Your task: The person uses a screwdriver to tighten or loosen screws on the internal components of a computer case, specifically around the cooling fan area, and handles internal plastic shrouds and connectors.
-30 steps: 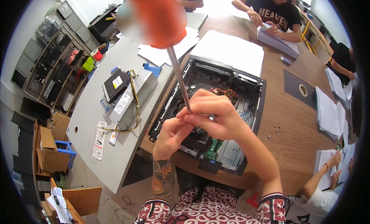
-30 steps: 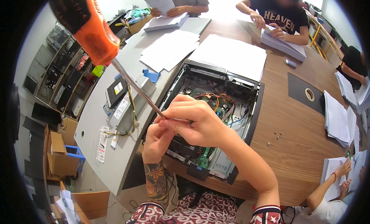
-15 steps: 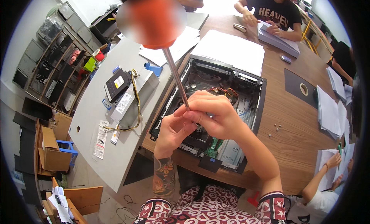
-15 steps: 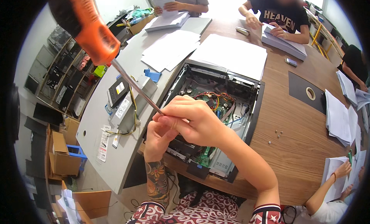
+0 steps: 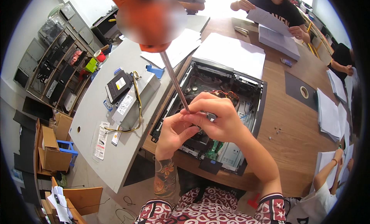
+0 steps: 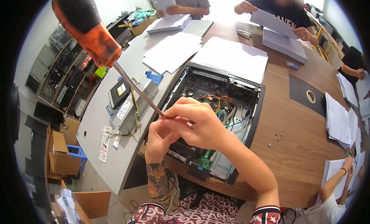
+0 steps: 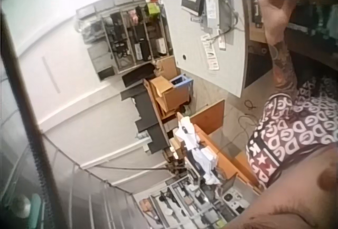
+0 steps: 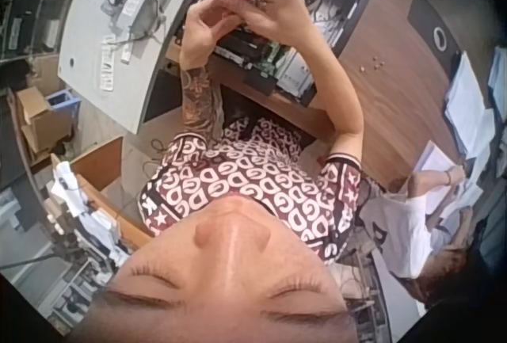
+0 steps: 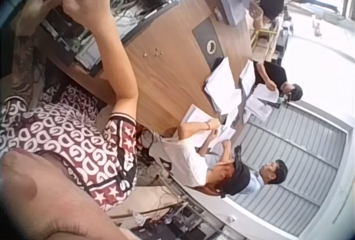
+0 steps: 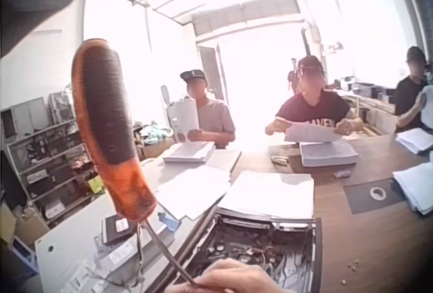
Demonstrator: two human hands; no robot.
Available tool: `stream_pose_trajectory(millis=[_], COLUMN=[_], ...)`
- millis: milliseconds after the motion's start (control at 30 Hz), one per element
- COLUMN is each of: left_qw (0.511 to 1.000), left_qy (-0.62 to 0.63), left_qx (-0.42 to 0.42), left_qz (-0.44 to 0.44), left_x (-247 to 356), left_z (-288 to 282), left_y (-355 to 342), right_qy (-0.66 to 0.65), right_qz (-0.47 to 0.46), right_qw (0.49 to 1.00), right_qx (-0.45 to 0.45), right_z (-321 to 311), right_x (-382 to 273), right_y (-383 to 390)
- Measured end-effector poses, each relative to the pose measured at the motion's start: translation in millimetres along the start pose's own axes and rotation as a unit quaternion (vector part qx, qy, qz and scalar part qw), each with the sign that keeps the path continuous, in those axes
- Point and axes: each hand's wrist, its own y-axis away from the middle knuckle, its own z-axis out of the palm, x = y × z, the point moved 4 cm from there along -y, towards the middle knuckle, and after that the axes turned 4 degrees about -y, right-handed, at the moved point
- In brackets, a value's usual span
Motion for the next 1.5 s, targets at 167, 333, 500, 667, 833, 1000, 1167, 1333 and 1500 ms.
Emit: stream_pose_trajectory(millis=[167, 333, 500, 667, 833, 1000, 1167, 1333, 1500], left_qw=[0.999, 0.998, 1.000, 0.999, 0.999, 0.996, 0.999, 0.998, 0.997], left_qy=[0.001, 0.000, -0.026, 0.024, 0.020, 0.070, 0.039, 0.043, 0.007], left_qx=[0.005, 0.037, 0.012, 0.028, 0.027, 0.042, 0.028, 0.011, 0.047], left_qz=[-0.037, -0.052, -0.012, -0.020, -0.026, -0.043, -0.023, -0.043, -0.056], left_x=[-3, -11, -3, -3, -3, -12, 0, 2, -11], left_z=[-3, -9, -3, -8, -8, -14, -2, -2, -13], left_y=[5, 5, 1, 5, 3, 3, 0, 4, 8], right_qy=[-0.009, 0.021, 0.031, 0.016, 0.004, 0.015, 0.015, -0.049, -0.011], right_qz=[-0.059, -0.023, -0.034, -0.003, -0.017, -0.040, -0.048, 0.049, -0.023], right_qw=[0.998, 0.999, 0.999, 1.000, 1.000, 0.999, 0.999, 0.997, 0.999], right_qx=[-0.029, -0.022, 0.025, 0.002, -0.017, -0.031, -0.015, -0.039, -0.023], right_z=[-1, 1, -1, -4, 1, 2, 0, -1, -2], right_x=[-1, -5, 4, 1, 0, -2, 7, 3, -5], right_y=[-3, -3, -1, -3, -3, -5, -3, -2, -7])
